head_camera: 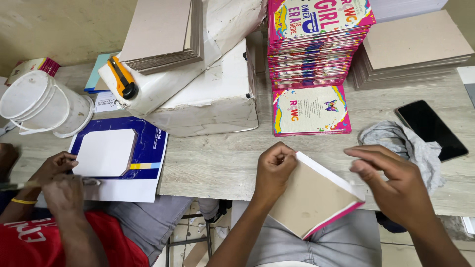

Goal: The person aligns a pink cover sheet onto a beige notebook block and presses the edges to secure them. They then flip the notebook over and smooth the cover with their hands. This process is repeated for multiple notebooks, which are stacked on the table.

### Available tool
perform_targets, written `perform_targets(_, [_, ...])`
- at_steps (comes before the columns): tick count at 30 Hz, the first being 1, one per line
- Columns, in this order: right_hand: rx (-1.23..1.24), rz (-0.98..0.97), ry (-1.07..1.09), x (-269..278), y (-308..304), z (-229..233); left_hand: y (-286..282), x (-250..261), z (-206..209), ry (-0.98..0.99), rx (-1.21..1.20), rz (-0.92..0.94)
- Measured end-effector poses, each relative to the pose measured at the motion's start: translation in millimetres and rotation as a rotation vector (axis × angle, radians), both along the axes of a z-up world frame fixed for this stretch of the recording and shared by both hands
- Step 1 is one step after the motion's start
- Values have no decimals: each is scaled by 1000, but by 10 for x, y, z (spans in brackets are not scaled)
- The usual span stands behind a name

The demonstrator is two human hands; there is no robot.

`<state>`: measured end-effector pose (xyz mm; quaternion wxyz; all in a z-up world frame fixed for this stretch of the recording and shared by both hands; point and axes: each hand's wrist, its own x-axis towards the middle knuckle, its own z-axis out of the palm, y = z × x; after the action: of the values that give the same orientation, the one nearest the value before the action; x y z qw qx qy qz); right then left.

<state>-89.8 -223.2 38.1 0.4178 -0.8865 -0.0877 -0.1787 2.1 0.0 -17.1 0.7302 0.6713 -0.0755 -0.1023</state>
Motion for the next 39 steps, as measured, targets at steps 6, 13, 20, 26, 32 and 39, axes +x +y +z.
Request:
perform_targets(6, [628,-388,410,-172,3,-665,108,43,-53,-4,-40,173])
perform_targets(13, [1000,-59,381,-121,-42,-810,111,72,-91,84,-122,227])
perform_targets(20, [685,-84,481,11,-276,-739,474,247,-46,54,30,-500])
perform_targets(26, [537,-145,699,454,-364,-906,393,816,-482,-109,240,-510])
perform_targets(32, [599,-262,474,1171,-530,-2051,143,1178,-913,-401,551,-373])
perform_targets(39, [107,-282,248,947,-368,-2028,76,593,-1356,-624,1096,-241])
